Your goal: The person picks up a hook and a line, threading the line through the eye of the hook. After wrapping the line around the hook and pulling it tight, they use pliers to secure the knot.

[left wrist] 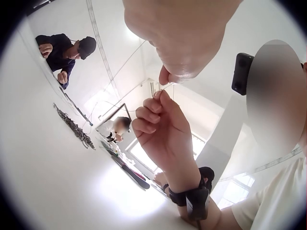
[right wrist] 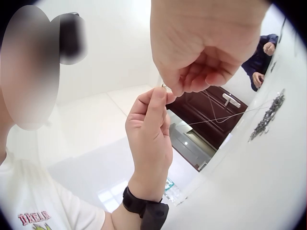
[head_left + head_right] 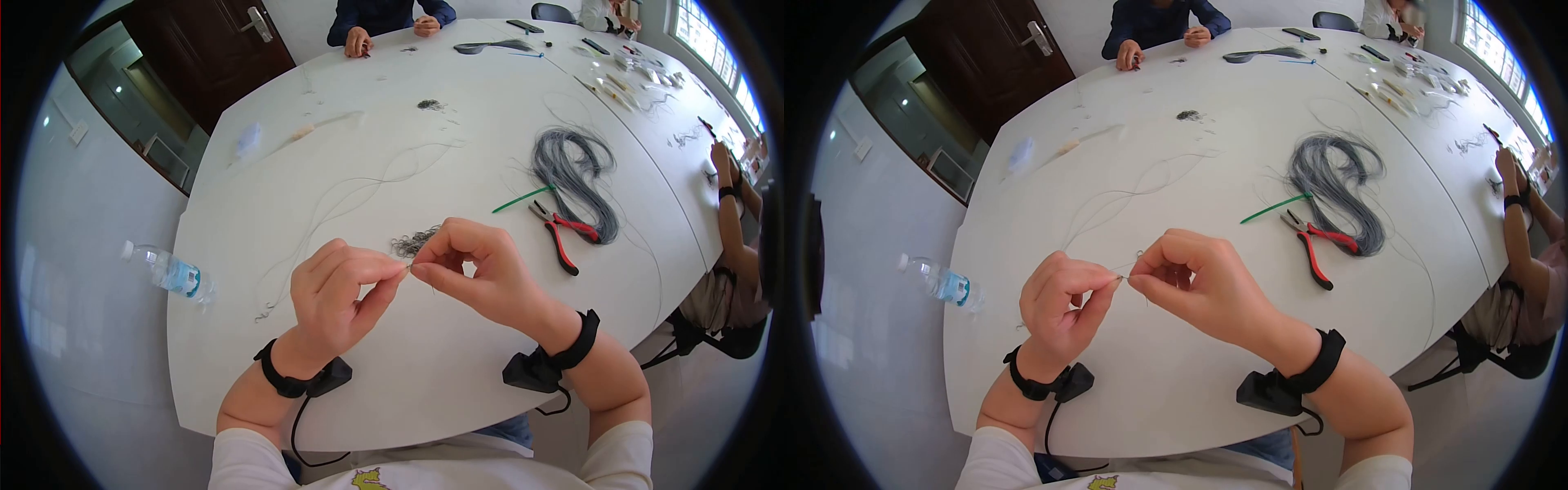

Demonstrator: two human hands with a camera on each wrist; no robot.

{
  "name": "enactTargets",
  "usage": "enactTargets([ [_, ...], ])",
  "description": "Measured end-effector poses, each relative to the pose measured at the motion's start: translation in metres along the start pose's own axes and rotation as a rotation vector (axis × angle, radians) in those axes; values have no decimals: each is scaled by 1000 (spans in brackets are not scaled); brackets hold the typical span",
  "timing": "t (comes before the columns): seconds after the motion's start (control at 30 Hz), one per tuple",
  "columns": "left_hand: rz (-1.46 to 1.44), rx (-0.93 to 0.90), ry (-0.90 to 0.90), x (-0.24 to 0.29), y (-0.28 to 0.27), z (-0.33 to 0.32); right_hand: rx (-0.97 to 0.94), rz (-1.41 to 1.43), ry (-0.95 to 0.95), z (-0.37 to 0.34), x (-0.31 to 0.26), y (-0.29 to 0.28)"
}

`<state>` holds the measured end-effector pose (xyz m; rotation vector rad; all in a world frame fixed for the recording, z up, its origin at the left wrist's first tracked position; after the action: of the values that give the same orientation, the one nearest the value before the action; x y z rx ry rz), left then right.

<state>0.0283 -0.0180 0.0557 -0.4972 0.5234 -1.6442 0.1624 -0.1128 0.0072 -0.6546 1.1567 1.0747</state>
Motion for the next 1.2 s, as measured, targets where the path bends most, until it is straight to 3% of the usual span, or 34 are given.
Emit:
enactTargets([
  [0.1,12,20,-30,-4,-1,0,-11,-181,-144,-3,-9,6],
  [0.17,18,18,-45,-6,1,1,-37,-347,-349,-7,-20,14],
  [0.2,19,18,-47,-7,2,1,-39,-346,-348,-8,-20,14],
  [0.27,35,-6,-52,-8,5,1,-54,-608,-635,-16,-31,22],
  [0.37,39,-70,-27,-7,9,2,-3,-672,-732,-19,-44,21],
  [0.5,12,-70,25,-3,14,0,37,-668,-720,-16,-49,10],
  [0.67,-42,-107,32,-1,15,0,100,-483,-512,-7,-39,-5],
  [0.9,-87,-167,15,-1,14,-1,123,-395,-374,-1,-27,-13],
  [1.0,-161,-171,-26,-4,14,0,124,-371,-351,0,-21,-15],
  [1.17,-408,-210,-361,-18,19,-9,125,-274,-241,3,-7,-17],
  [1.2,-408,-209,-361,-18,19,-9,124,-274,-242,2,-5,-16],
])
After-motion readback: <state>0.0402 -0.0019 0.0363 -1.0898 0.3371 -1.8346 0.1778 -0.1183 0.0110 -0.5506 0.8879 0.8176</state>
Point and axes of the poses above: each hand's wrist, its own z-axis towards the middle knuckle, its own y-axis out of the palm, x = y × z, the point moved 6 cm from there along z, towards the middle knuckle, and after that the axes turned 12 degrees about z, right-handed, at the moved point
